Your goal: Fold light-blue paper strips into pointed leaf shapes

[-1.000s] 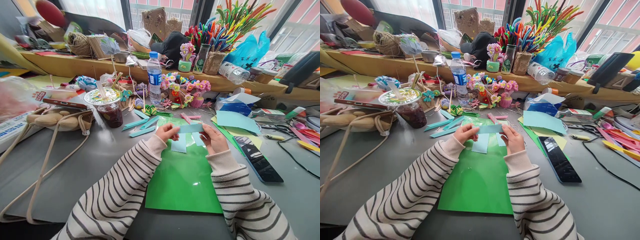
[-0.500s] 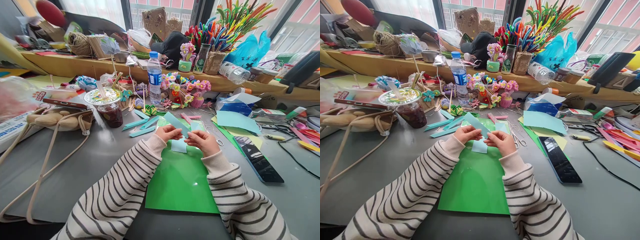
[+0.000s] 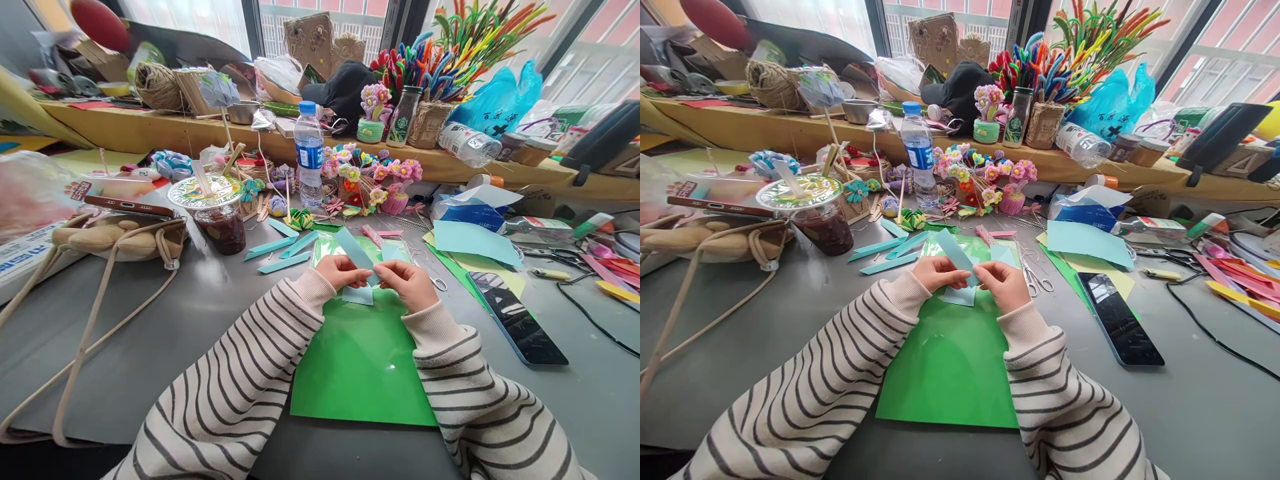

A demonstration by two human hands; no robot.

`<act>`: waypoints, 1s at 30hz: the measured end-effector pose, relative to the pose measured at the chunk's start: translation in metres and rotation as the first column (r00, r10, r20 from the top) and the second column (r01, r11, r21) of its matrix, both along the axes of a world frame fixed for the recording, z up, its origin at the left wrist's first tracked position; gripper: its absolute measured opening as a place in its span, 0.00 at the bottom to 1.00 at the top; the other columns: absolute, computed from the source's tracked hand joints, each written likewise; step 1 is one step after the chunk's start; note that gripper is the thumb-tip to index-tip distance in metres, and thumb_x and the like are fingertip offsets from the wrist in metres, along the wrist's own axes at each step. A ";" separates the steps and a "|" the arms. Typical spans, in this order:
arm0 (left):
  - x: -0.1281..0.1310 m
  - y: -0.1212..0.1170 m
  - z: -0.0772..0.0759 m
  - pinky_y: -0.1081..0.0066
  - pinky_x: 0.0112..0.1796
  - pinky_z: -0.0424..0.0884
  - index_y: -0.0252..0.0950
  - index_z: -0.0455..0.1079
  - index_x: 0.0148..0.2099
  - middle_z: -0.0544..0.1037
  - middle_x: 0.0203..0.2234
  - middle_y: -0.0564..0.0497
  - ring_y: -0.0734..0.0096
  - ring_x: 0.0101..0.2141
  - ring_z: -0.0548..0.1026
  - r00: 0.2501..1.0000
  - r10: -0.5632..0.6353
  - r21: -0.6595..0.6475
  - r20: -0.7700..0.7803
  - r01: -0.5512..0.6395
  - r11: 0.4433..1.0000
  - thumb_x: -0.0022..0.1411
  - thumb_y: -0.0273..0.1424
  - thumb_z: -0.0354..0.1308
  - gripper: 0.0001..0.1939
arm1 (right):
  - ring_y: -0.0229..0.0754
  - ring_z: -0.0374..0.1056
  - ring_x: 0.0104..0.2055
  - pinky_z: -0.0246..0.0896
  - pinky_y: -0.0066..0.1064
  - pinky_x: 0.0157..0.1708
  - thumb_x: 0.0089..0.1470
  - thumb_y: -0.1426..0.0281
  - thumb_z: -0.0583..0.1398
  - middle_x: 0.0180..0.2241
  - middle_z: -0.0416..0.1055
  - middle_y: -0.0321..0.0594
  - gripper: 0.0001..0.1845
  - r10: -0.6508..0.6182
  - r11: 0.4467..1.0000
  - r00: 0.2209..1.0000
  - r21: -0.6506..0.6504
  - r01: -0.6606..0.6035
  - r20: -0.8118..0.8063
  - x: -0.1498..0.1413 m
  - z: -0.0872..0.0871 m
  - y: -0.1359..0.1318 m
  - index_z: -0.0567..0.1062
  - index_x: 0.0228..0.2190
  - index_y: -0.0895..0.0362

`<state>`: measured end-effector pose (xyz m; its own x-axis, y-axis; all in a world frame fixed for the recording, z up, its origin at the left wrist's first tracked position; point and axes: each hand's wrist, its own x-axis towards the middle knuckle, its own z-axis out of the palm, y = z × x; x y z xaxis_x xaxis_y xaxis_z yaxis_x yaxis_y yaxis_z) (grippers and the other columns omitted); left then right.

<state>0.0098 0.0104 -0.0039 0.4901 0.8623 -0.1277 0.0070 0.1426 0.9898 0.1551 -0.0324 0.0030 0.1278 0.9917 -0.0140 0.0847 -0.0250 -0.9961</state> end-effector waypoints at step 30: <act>-0.001 -0.003 0.006 0.72 0.25 0.67 0.28 0.66 0.22 0.71 0.16 0.49 0.75 0.19 0.70 1.000 -0.024 0.021 -0.007 0.024 1.000 0.38 0.36 0.60 0.14 | 0.30 0.56 0.19 0.53 0.24 0.21 0.35 0.62 0.60 0.16 0.63 0.32 0.12 0.060 0.998 0.990 -0.031 -0.057 0.126 0.002 0.004 0.000 0.71 0.21 0.60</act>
